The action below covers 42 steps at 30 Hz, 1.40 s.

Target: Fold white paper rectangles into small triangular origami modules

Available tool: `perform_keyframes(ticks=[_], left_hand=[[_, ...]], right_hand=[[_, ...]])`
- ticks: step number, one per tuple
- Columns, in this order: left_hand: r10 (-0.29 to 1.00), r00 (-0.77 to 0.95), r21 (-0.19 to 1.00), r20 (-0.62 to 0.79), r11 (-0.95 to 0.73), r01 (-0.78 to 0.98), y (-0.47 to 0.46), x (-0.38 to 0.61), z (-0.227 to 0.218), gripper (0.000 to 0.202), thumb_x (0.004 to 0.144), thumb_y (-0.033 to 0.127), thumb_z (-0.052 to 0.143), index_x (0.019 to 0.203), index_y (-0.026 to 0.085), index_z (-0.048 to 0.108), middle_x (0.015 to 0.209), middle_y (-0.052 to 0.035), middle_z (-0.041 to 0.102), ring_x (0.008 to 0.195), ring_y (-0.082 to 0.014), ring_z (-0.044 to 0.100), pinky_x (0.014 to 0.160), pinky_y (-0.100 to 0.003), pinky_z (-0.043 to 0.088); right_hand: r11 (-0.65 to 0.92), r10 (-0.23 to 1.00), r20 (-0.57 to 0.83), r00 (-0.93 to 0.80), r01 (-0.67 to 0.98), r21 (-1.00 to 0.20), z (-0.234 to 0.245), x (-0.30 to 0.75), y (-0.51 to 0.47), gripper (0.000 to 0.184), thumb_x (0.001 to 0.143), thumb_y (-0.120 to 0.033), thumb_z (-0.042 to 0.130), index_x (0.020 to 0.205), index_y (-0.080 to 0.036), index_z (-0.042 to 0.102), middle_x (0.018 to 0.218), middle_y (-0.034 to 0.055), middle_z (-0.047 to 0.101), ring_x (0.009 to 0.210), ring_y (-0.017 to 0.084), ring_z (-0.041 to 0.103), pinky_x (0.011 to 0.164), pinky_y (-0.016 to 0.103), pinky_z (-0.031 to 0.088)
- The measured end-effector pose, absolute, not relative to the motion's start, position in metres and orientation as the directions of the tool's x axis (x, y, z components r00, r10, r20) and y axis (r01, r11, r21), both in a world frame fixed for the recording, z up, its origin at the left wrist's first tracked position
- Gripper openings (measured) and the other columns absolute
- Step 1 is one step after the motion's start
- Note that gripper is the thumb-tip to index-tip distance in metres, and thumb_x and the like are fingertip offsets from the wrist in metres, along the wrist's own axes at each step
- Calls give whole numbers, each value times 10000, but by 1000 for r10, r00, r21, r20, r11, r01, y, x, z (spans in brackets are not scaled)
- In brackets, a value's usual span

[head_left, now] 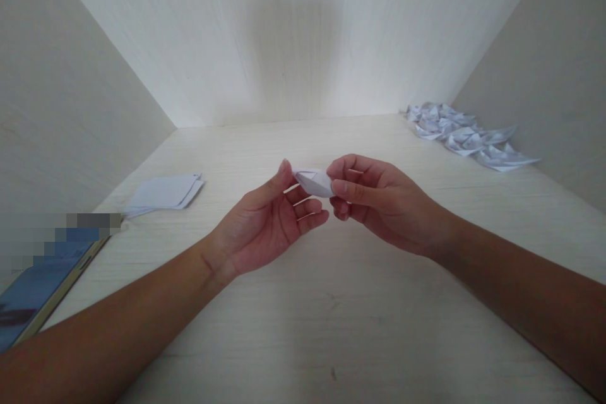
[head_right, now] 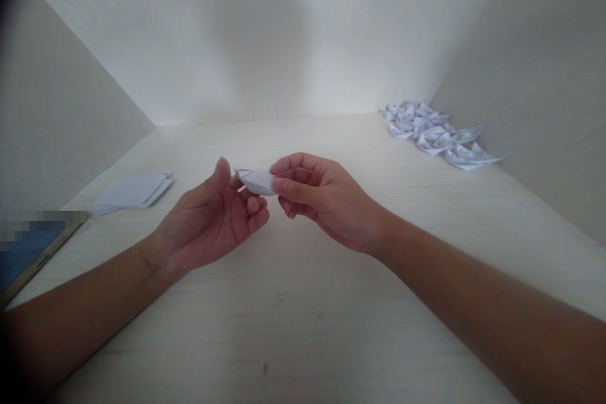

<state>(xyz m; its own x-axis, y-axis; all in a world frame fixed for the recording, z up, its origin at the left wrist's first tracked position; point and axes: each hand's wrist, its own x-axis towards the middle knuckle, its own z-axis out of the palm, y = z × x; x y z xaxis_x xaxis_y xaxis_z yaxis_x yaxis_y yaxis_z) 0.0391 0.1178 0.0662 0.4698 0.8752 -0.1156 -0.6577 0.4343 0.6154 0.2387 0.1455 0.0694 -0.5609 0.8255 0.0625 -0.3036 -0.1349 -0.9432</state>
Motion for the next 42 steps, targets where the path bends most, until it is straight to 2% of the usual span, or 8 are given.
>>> perform_keyframes(ticks=[5, 10, 13, 20, 26, 32, 38, 42], left_hand=[[859, 496, 634, -127, 454, -626, 119, 38, 67, 267, 1006, 365, 635, 944, 137, 760, 890, -75, 800, 803, -188, 787, 827, -304, 646], [848, 514, 654, -132, 464, -598, 120, 36, 64, 199, 979, 275, 657, 965, 107, 764, 859, -84, 784, 766, -190, 759, 789, -336, 647], [853, 505, 663, -133, 456, -594, 120, 35, 63, 173, 938, 225, 698, 971, 65, 756, 807, -66, 749, 709, -164, 717, 751, -329, 646], [867, 488, 724, -98, 399, -563, 119, 38, 66, 167, 873, 243, 791, 926, 92, 745, 808, -41, 701, 701, -140, 672, 722, -309, 637], [843, 531, 776, -81, 388, -497, 116, 37, 65, 190, 883, 297, 801, 894, 117, 741, 745, -46, 666, 694, -136, 648, 720, -284, 616], [850, 522, 806, -63, 352, -476, 115, 37, 61, 169, 890, 291, 798, 920, 130, 758, 869, -58, 696, 798, -146, 671, 757, -280, 614], [876, 475, 827, -83, 326, -457, 114, 41, 60, 163, 907, 287, 776, 929, 125, 781, 1011, -96, 736, 961, -194, 690, 881, -361, 625], [895, 435, 835, -97, 311, -454, 115, 42, 60, 175, 880, 291, 804, 893, 116, 791, 959, -92, 758, 923, -183, 711, 867, -323, 622]], right_hand=[[-290, 785, -16, -619, -345, -893, 70, 244, 149, 208, 818, -228, 842, 978, -185, 717, 814, -22, 680, 665, 87, 619, 649, 225, 516], [-306, 769, -10, -640, -354, -884, 70, 244, 149, 162, 834, -209, 826, 969, -193, 738, 986, 15, 728, 882, 136, 692, 835, 300, 578], [-307, 782, -4, -623, -380, -872, 71, 243, 148, 151, 838, -212, 824, 966, -204, 745, 1008, 13, 736, 938, 146, 697, 895, 334, 576], [-335, 807, -35, -590, -408, -849, 71, 241, 146, 135, 815, -209, 846, 913, -214, 753, 956, -2, 734, 858, 108, 678, 770, 237, 569], [-362, 800, -55, -597, -407, -838, 71, 240, 144, 201, 774, -232, 884, 911, -218, 738, 874, -7, 732, 792, 111, 678, 715, 221, 565], [-366, 787, -60, -615, -385, -847, 69, 239, 144, 224, 757, -247, 900, 894, -209, 726, 832, -18, 719, 739, 100, 659, 703, 227, 541], [-254, 869, -58, -491, -342, -905, 67, 235, 144, 320, 693, -285, 932, 910, -211, 708, 838, -18, 695, 773, 129, 659, 730, 270, 544], [-152, 921, -58, -386, -217, -964, 65, 232, 143, 423, 658, -394, 936, 934, -204, 678, 810, -25, 661, 706, 120, 615, 674, 271, 505]])
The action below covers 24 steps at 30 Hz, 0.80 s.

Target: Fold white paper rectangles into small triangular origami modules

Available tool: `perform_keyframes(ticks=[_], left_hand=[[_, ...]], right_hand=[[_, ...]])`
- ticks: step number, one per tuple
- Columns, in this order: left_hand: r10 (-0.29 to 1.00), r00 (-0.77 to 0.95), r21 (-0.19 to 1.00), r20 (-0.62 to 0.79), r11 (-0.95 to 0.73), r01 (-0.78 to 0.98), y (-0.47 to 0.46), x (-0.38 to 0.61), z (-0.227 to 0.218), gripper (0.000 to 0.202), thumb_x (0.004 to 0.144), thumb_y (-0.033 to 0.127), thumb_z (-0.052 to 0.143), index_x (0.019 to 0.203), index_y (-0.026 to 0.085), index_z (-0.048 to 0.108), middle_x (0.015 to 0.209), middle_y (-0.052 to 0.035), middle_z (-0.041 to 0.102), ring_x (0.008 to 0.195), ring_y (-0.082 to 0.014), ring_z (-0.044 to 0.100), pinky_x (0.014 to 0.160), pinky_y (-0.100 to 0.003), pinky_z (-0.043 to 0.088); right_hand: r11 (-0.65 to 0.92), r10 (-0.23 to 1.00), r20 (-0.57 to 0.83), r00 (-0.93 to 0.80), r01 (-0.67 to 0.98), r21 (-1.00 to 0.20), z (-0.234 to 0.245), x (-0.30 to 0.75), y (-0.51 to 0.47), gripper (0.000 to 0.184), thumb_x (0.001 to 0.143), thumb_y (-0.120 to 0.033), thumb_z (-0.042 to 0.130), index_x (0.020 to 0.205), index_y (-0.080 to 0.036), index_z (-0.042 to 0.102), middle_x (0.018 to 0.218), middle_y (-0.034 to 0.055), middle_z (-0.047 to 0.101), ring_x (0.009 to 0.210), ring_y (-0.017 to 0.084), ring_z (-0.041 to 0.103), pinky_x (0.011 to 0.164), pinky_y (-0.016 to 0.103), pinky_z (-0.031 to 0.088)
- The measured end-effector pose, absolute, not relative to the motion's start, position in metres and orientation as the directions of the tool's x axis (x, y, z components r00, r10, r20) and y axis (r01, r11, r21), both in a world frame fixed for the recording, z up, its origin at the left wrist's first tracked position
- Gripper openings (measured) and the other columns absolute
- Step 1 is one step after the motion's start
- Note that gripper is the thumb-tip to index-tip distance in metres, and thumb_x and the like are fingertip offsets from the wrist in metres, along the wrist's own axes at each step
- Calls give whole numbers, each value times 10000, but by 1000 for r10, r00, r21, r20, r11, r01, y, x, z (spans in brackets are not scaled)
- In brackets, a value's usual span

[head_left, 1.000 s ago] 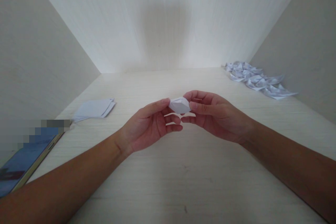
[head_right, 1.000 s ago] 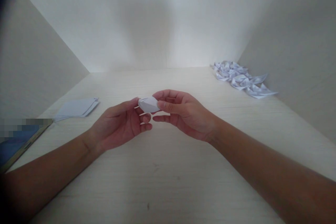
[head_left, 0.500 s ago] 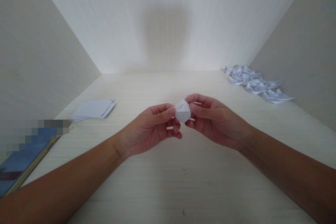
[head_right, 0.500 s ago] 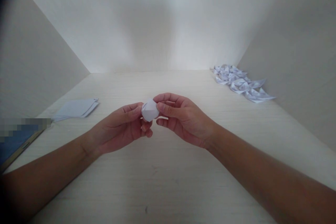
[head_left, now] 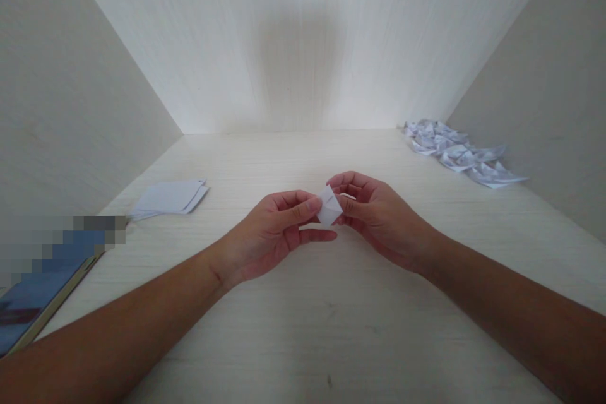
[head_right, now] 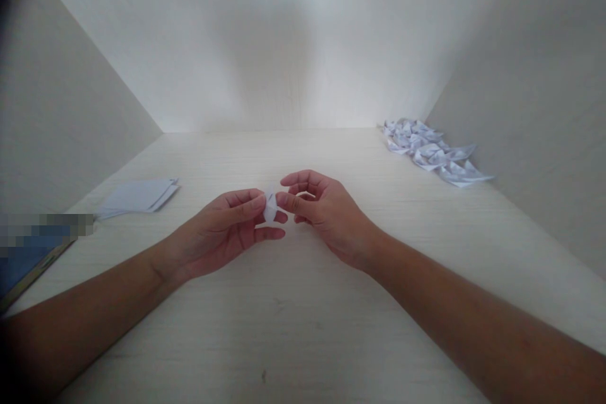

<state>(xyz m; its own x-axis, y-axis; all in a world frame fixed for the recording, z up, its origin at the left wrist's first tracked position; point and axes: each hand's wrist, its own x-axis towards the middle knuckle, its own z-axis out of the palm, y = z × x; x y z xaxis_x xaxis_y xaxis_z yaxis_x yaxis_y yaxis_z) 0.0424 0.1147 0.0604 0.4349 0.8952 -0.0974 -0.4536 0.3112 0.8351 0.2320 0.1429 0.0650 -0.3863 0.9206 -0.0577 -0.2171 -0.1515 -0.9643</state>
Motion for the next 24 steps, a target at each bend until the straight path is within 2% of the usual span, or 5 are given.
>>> perform_keyframes(ticks=[4, 8, 12, 17, 24], left_hand=[[937, 331, 854, -110, 259, -451, 117, 44, 59, 169, 834, 270, 844, 830, 112, 783, 908, -76, 768, 839, -162, 727, 804, -282, 625], [977, 209, 919, -49, 125, -373, 119, 45, 55, 187, 781, 263, 885, 787, 126, 758, 826, -48, 762, 754, -151, 723, 759, -294, 639], [990, 62, 983, 130, -120, -136, 117, 45, 55, 215, 735, 257, 914, 807, 159, 737, 752, -22, 741, 688, -154, 712, 678, -266, 621], [932, 43, 923, 359, -362, 131, 113, 43, 59, 168, 808, 250, 855, 956, 199, 795, 824, -30, 749, 755, -151, 714, 687, -215, 589], [952, 36, 944, 303, -305, 123, 115, 44, 56, 163, 795, 288, 862, 889, 168, 808, 812, -47, 784, 739, -171, 743, 707, -256, 638]], right_hand=[[-105, 937, -47, -345, -153, -983, 62, 232, 145, 372, 656, -400, 924, 845, -193, 679, 777, -28, 649, 672, 104, 570, 619, 247, 461], [-117, 914, -39, -405, -169, -979, 59, 234, 149, 341, 795, -509, 821, 816, -188, 710, 789, 1, 690, 726, 124, 616, 661, 262, 496], [58, 881, 95, -464, -94, -994, 61, 237, 152, 318, 832, -500, 806, 856, -184, 775, 811, 21, 734, 748, 138, 633, 696, 285, 506], [203, 867, 171, -469, 20, -979, 63, 239, 153, 236, 780, -409, 867, 863, -195, 811, 782, 20, 758, 709, 142, 626, 690, 299, 500], [244, 878, 180, -442, 90, -966, 59, 239, 156, 277, 798, -454, 840, 859, -185, 809, 786, 38, 770, 703, 150, 630, 670, 298, 502]])
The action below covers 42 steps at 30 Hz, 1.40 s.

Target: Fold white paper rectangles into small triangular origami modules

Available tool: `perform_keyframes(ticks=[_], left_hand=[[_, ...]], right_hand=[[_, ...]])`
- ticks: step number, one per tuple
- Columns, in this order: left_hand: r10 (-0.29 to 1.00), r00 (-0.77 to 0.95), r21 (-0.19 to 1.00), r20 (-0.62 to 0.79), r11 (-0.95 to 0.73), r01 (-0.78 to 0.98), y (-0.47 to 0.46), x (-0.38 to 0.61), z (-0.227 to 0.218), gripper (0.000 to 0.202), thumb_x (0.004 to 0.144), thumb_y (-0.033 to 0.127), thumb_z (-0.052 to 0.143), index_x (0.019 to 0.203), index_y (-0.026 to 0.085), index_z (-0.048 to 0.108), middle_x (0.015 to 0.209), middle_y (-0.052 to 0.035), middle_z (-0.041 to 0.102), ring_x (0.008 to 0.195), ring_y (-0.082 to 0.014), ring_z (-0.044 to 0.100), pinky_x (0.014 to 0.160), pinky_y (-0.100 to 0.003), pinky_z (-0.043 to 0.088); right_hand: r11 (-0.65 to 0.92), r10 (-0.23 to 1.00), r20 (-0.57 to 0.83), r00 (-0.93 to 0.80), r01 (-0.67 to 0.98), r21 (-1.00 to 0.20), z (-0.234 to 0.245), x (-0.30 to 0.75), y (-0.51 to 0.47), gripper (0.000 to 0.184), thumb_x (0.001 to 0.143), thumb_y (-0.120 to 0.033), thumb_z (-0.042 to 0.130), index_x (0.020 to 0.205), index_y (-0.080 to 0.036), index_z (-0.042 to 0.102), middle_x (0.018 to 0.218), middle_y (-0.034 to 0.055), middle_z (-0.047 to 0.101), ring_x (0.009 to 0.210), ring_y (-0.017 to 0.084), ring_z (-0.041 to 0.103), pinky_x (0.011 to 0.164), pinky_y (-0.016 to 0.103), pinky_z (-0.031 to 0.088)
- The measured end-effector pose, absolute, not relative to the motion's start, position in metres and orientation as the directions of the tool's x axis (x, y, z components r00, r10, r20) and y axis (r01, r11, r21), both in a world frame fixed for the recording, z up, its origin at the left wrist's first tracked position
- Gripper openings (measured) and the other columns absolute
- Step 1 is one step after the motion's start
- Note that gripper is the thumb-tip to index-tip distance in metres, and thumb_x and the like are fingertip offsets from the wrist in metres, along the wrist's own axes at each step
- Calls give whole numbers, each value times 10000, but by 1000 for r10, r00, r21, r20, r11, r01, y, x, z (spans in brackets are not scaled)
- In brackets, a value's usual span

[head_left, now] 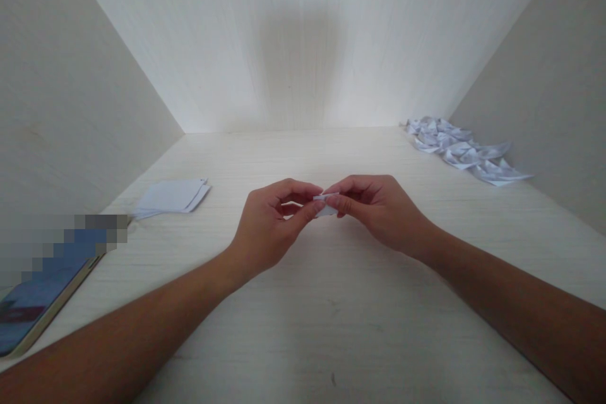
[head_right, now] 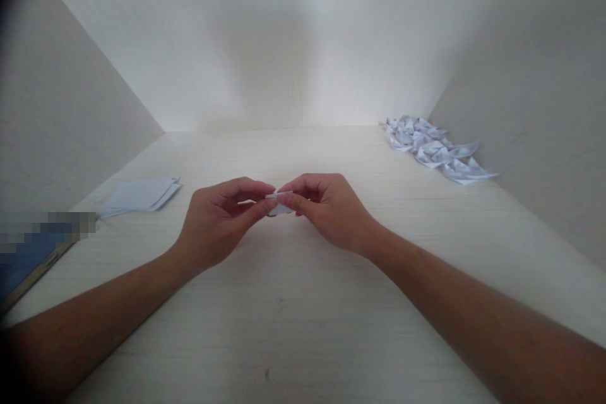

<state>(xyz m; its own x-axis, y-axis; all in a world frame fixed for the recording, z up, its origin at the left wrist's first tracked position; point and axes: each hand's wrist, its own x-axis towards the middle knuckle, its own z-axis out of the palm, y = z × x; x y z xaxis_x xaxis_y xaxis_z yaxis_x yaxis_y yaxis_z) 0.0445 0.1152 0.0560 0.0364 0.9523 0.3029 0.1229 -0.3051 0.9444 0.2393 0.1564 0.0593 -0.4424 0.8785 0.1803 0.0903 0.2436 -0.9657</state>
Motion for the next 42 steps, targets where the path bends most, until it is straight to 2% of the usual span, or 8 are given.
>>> perform_keyframes(ticks=[5, 12, 19, 23, 26, 33, 39, 42], left_hand=[[961, 24, 956, 277, -278, 97, 120, 44, 54, 200, 748, 289, 893, 858, 150, 799, 771, -33, 791, 700, -156, 751, 685, -243, 654], [972, 52, 969, 230, -233, 83, 121, 43, 53, 163, 749, 246, 883, 855, 150, 804, 760, -28, 798, 684, -126, 740, 665, -201, 638], [997, 45, 997, 65, -62, -51, 123, 44, 53, 298, 675, 320, 945, 812, 123, 769, 712, -30, 784, 631, -133, 735, 623, -226, 649], [995, 99, 991, -2, 15, -131, 124, 44, 49, 313, 642, 291, 965, 797, 123, 752, 738, -25, 786, 659, -131, 741, 638, -230, 660], [989, 146, 985, -37, 60, -160, 125, 43, 45, 306, 666, 245, 951, 883, 134, 767, 788, -29, 796, 706, -145, 758, 657, -247, 670], [986, 146, 989, -83, 99, -109, 125, 42, 42, 218, 707, 206, 915, 867, 137, 785, 774, -21, 772, 695, -139, 751, 650, -242, 669], [986, 142, 993, -89, 98, -61, 122, 41, 44, 237, 732, 232, 899, 924, 140, 795, 748, -21, 780, 647, -127, 747, 640, -219, 648], [985, 146, 994, -97, 103, -40, 122, 41, 45, 261, 719, 258, 907, 917, 136, 789, 779, -40, 795, 667, -140, 755, 650, -230, 646]], right_hand=[[254, 882, 155, -445, 173, -952, 58, 241, 157, 272, 835, -435, 801, 844, -163, 814, 738, 44, 762, 676, 147, 629, 645, 287, 496], [274, 884, 145, -444, 240, -931, 57, 243, 161, 171, 876, -316, 735, 862, -178, 835, 712, 23, 762, 637, 126, 628, 628, 264, 508], [137, 928, 45, -369, 229, -964, 59, 239, 157, 190, 882, -311, 727, 842, -140, 799, 696, 50, 762, 600, 131, 674, 550, 234, 540], [163, 937, 68, -343, 258, -952, 60, 237, 156, 162, 876, -277, 728, 839, -143, 811, 692, 38, 758, 506, 96, 605, 466, 210, 498], [203, 931, 92, -353, 291, -935, 60, 237, 156, 150, 880, -248, 724, 825, -144, 817, 647, 21, 740, 477, 82, 580, 460, 200, 477], [270, 906, 136, -402, 301, -914, 61, 237, 154, 153, 891, -248, 719, 822, -152, 816, 674, 10, 752, 489, 81, 604, 492, 204, 477], [151, 906, 20, -423, 278, -949, 61, 236, 155, 157, 895, -232, 698, 794, -143, 777, 614, -2, 698, 501, 88, 595, 502, 203, 477], [153, 902, 7, -431, 305, -940, 61, 236, 155, 180, 903, -231, 675, 761, -143, 745, 568, -9, 658, 494, 94, 585, 498, 207, 462]])
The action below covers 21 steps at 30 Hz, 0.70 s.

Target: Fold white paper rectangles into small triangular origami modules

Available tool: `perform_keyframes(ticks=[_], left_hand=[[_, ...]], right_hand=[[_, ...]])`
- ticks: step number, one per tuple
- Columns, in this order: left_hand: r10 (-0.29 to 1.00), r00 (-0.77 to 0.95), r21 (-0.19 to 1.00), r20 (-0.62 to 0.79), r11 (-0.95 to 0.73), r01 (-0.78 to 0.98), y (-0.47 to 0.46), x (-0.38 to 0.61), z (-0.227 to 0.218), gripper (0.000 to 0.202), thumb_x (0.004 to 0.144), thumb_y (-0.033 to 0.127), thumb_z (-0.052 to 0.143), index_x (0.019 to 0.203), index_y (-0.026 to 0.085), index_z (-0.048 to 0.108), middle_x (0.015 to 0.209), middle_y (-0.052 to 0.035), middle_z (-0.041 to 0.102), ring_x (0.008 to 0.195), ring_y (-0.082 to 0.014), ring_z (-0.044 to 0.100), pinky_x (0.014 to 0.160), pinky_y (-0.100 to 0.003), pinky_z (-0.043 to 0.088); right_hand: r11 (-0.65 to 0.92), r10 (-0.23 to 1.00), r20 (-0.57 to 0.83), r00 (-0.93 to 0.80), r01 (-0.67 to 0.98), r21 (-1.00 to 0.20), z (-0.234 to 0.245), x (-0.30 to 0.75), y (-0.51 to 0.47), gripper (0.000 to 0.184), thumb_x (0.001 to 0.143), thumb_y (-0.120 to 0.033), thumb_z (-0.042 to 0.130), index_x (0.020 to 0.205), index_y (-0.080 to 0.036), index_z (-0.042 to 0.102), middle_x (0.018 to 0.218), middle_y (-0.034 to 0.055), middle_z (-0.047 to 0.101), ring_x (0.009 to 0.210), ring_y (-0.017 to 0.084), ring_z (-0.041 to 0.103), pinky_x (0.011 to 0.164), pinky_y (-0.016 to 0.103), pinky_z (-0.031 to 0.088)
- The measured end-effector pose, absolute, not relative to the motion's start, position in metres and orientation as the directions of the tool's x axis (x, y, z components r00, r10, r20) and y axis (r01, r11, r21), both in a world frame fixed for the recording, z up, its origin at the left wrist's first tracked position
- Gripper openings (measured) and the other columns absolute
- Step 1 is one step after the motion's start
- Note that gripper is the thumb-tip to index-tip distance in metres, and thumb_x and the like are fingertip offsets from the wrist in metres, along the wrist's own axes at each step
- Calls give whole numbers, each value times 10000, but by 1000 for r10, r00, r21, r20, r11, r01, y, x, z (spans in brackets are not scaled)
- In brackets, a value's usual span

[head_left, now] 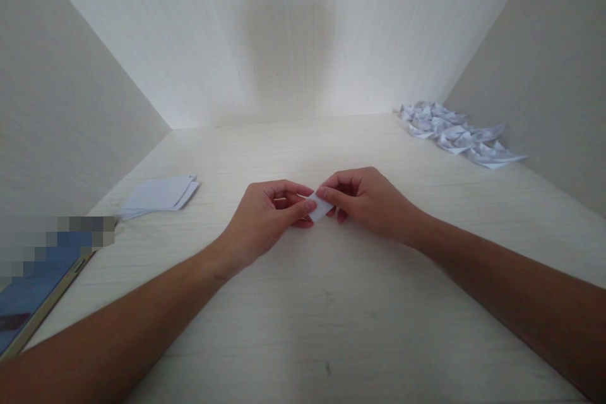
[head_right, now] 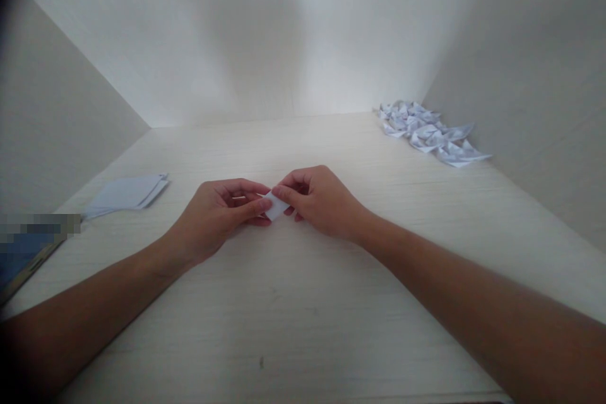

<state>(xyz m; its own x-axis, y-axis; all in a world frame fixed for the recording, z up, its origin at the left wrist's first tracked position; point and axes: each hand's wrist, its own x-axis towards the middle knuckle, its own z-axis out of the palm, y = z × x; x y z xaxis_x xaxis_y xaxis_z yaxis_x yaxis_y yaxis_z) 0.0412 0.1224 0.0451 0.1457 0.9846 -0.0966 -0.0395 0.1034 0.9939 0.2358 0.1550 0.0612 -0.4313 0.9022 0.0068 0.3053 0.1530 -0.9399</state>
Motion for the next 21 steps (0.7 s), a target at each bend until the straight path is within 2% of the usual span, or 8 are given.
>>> perform_keyframes(ticks=[3, 8, 12, 16, 21], left_hand=[[976, 171, 991, -132, 130, 22, 123, 42, 47, 277, 707, 325, 912, 845, 132, 768, 707, -43, 776, 602, -145, 733, 597, -236, 629], [964, 219, 976, -152, 112, 186, 122, 43, 50, 272, 780, 392, 833, 766, 144, 723, 597, -32, 718, 453, -127, 644, 447, -216, 539], [968, 219, 981, -118, 80, 176, 121, 42, 52, 284, 755, 393, 830, 707, 159, 676, 585, -24, 697, 408, -117, 601, 397, -211, 491], [969, 220, 980, -113, 73, 185, 119, 42, 54, 267, 749, 377, 824, 710, 162, 672, 582, -20, 691, 399, -112, 584, 386, -205, 477], [961, 253, 961, -110, 39, 272, 118, 42, 55, 277, 795, 404, 790, 712, 165, 678, 550, -10, 662, 353, -93, 526, 340, -184, 388]], right_hand=[[193, 897, 20, -442, 349, -917, 62, 236, 155, 201, 912, -240, 648, 750, -147, 720, 552, -13, 638, 490, 100, 575, 497, 216, 446], [318, 874, 98, -475, 408, -856, 64, 237, 154, 206, 891, -264, 650, 733, -152, 719, 510, -35, 580, 465, 90, 498, 502, 236, 376], [346, 857, 123, -500, 381, -857, 64, 238, 152, 223, 893, -302, 638, 740, -158, 713, 517, -41, 556, 493, 95, 469, 530, 248, 360], [388, 840, 144, -523, 394, -833, 63, 237, 151, 273, 927, -350, 604, 760, -157, 700, 625, -9, 619, 588, 113, 513, 576, 253, 364], [460, 823, 197, -533, 422, -781, 60, 236, 151, 264, 936, -295, 588, 724, -161, 671, 646, -12, 615, 619, 112, 509, 612, 257, 358]])
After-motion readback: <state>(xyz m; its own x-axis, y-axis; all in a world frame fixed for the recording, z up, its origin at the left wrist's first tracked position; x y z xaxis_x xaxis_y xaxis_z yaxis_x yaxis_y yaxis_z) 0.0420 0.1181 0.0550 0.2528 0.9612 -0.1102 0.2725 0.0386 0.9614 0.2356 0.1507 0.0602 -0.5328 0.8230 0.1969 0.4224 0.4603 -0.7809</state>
